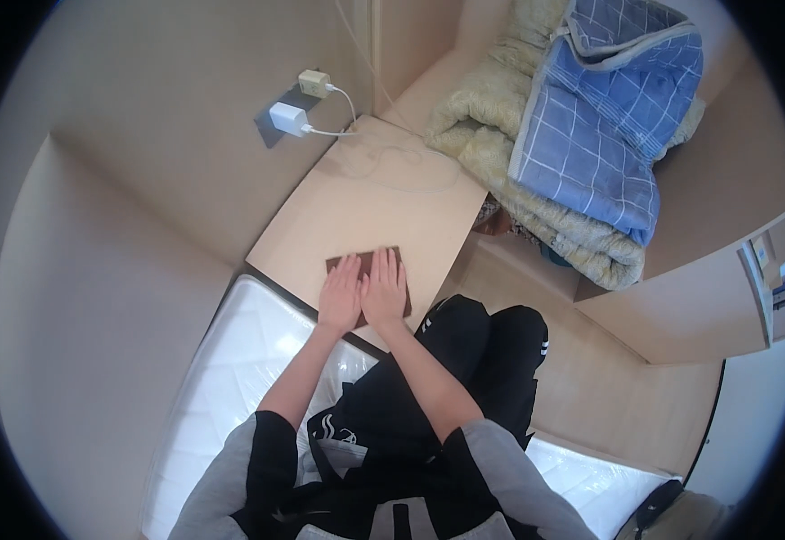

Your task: The person rubs and presses a brown sheet on a small table using both hands.

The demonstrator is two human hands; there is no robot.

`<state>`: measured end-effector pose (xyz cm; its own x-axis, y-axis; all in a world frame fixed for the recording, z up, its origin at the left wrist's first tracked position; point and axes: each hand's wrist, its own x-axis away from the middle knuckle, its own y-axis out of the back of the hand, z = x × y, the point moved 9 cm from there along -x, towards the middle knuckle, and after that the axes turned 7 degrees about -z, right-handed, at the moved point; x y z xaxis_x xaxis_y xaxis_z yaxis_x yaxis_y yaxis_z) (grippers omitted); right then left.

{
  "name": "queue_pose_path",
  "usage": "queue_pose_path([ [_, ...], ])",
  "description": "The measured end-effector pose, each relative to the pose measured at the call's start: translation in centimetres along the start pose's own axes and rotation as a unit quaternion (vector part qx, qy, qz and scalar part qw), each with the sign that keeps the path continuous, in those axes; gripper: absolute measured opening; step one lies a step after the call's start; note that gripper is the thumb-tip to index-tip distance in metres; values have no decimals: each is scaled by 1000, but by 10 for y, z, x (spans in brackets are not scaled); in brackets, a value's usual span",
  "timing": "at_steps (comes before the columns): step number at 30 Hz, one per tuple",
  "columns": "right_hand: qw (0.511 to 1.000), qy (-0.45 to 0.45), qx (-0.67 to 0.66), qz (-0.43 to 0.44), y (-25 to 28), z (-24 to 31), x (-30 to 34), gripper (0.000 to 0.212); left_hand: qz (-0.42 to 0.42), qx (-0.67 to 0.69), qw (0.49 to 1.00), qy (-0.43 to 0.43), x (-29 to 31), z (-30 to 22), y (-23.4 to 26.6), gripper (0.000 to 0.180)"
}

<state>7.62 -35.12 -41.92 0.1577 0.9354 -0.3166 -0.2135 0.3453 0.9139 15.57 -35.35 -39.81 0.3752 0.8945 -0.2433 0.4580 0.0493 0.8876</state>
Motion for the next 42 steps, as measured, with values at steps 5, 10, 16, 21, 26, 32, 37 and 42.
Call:
queue_pose_path([
  [5, 999, 35, -25, -16, -11, 23, -51, 55, -57, 0, 997, 48, -35, 43, 7, 47],
  [10, 998, 65, -13, 25, -33, 28, -90, 56, -81, -26, 994, 64, -68, 63, 3, 47],
  [16, 991, 112, -61, 28, -34, 34, -69, 56, -95, -55, 990, 83, -41, 63, -1, 49],
  [21, 981, 175, -47, 63, -7, 18, -17, 59, -135, -27, 984, 109, 12, 12, 5, 49],
  [26, 975, 194, -79, 71, 10, 25, 10, 58, -128, -16, 986, 101, 38, 5, 13, 49],
  [32, 982, 149, -99, 53, 20, 21, 16, 58, -108, -2, 989, 106, 40, 7, 9, 49],
  [37, 984, 130, -115, 51, 16, 28, 15, 55, -107, 13, 989, 101, 39, 14, 13, 51],
  [42, 987, 115, -98, 48, 20, 23, 13, 55, -120, 4, 989, 89, 33, 10, 12, 50],
])
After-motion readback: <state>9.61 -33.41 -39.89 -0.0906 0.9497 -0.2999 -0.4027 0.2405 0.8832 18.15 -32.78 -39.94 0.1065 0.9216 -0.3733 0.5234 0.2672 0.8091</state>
